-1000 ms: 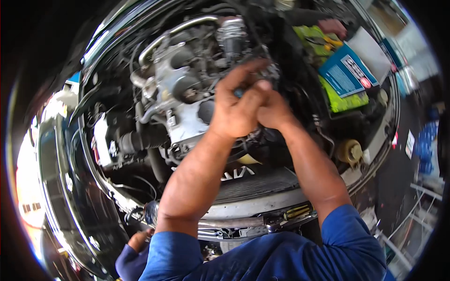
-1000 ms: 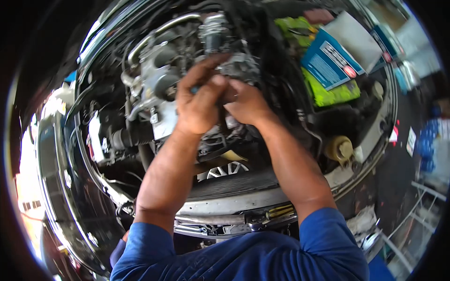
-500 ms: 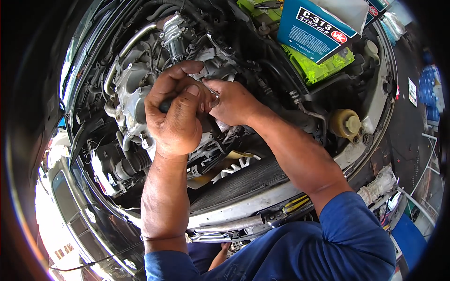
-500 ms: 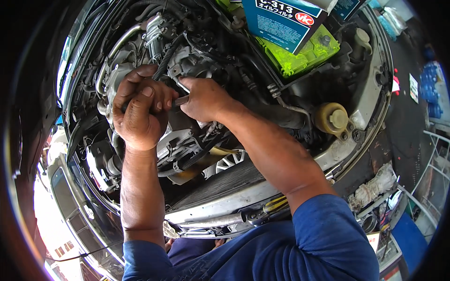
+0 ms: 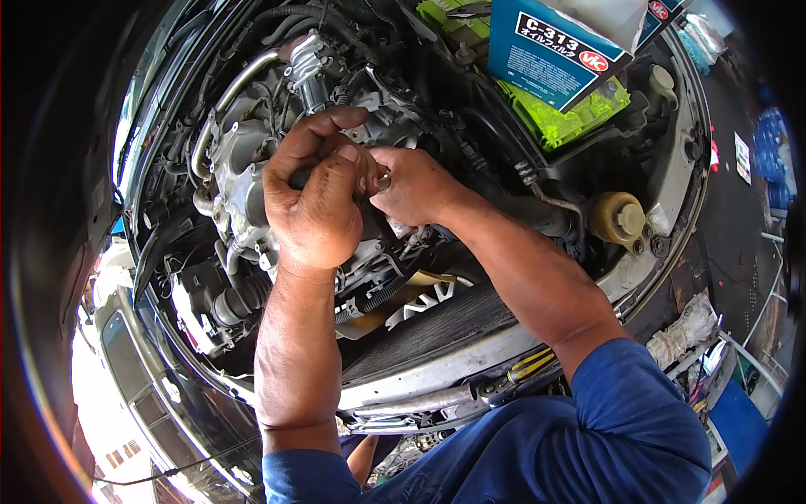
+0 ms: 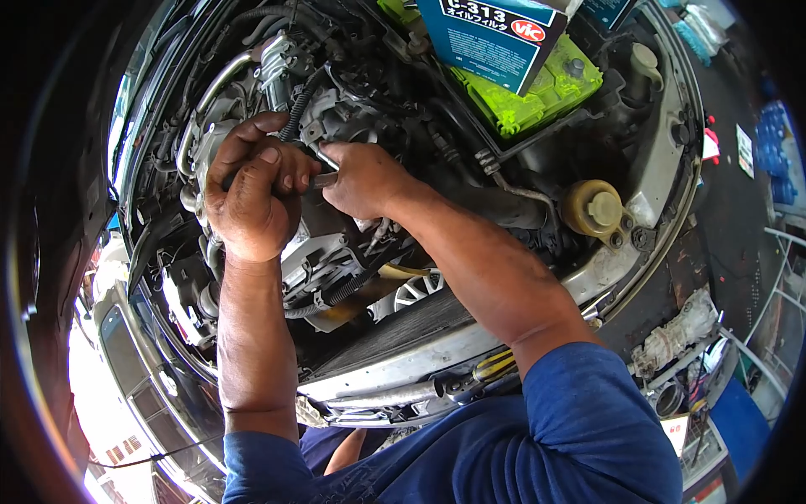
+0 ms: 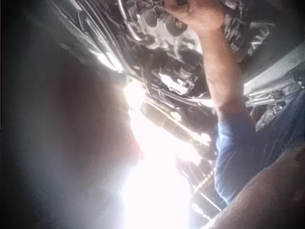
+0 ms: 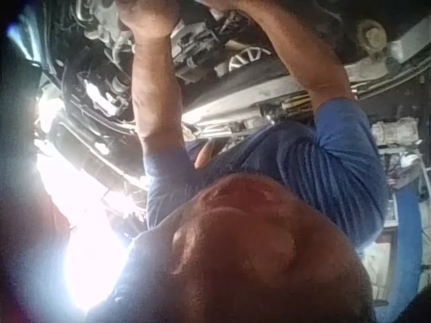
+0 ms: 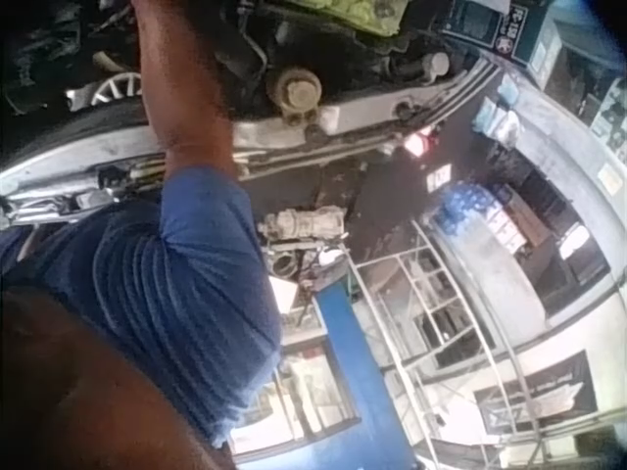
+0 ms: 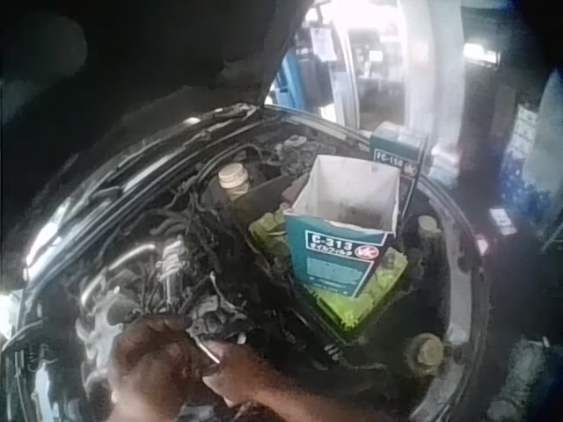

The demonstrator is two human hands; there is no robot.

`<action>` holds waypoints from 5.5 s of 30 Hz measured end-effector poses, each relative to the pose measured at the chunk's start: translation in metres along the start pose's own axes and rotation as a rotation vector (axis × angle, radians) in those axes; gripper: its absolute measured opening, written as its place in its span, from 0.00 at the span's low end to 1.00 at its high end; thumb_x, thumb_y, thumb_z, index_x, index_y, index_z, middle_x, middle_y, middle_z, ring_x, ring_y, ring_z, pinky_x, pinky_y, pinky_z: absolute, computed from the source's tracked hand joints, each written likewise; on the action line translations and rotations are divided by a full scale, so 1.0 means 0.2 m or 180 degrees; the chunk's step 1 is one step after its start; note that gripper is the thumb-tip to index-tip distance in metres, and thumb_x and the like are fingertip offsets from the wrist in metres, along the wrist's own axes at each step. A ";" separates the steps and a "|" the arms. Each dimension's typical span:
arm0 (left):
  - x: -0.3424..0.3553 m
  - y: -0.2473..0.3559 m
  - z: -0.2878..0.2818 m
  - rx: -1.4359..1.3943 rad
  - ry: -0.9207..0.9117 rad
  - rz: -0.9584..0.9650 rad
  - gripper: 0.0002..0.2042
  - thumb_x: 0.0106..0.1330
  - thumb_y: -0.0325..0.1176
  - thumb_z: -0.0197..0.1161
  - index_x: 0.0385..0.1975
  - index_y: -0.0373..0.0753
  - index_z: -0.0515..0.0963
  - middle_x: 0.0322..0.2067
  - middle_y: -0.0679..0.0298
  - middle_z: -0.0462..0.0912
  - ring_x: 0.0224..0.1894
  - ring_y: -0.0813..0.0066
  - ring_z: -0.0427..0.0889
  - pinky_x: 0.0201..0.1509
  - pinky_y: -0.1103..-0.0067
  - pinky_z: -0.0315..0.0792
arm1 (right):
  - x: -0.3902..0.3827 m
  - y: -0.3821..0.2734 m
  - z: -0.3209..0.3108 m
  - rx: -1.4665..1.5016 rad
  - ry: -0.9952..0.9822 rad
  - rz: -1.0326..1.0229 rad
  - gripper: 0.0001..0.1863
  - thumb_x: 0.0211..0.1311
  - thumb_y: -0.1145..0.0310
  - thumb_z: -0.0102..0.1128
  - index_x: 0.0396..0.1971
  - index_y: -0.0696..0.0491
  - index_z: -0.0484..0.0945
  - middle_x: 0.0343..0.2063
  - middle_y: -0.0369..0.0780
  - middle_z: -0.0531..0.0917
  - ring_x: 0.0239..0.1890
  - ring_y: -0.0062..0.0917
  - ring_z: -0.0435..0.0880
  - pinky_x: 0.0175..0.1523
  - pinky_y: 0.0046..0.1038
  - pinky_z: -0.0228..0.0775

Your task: Repairing an engine component on a vehicle in an auto shop.

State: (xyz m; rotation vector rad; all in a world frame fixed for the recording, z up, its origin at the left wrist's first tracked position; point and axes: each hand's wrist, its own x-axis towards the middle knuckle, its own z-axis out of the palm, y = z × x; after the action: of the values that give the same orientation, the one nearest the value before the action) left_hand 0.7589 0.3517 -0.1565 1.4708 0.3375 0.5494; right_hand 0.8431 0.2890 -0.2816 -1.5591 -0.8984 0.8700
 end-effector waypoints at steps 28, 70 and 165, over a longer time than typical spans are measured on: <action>-0.21 -0.15 -0.05 0.0978 0.0981 0.0170 0.18 0.67 0.35 0.61 0.51 0.29 0.73 0.38 0.63 0.78 0.40 0.78 0.72 0.48 0.81 0.68 | -0.05 -0.13 -0.28 -0.1814 0.0479 0.0218 0.26 0.52 0.59 0.64 0.50 0.56 0.73 0.39 0.53 0.83 0.46 0.49 0.81 0.53 0.43 0.72; 0.17 0.01 0.18 0.1379 -0.0561 0.0279 0.25 0.65 0.36 0.61 0.58 0.30 0.68 0.41 0.53 0.79 0.38 0.71 0.80 0.38 0.76 0.74 | 0.07 0.17 -0.29 -0.0746 0.0568 -0.0324 0.18 0.52 0.61 0.61 0.40 0.58 0.79 0.31 0.48 0.84 0.37 0.41 0.84 0.44 0.34 0.73; 0.06 -0.24 0.17 0.3595 0.0105 0.1334 0.20 0.59 0.28 0.64 0.47 0.29 0.66 0.38 0.41 0.74 0.42 0.40 0.75 0.48 0.58 0.69 | -0.06 0.08 -0.20 -0.1344 0.0168 0.0755 0.23 0.61 0.51 0.56 0.44 0.57 0.80 0.44 0.53 0.82 0.49 0.47 0.81 0.54 0.44 0.72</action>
State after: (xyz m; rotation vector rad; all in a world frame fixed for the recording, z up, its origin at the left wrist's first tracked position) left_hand 0.7943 0.3297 -0.1995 2.6624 0.3867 0.7655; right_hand 0.8758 0.2588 -0.2907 -2.0773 -0.9105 0.8338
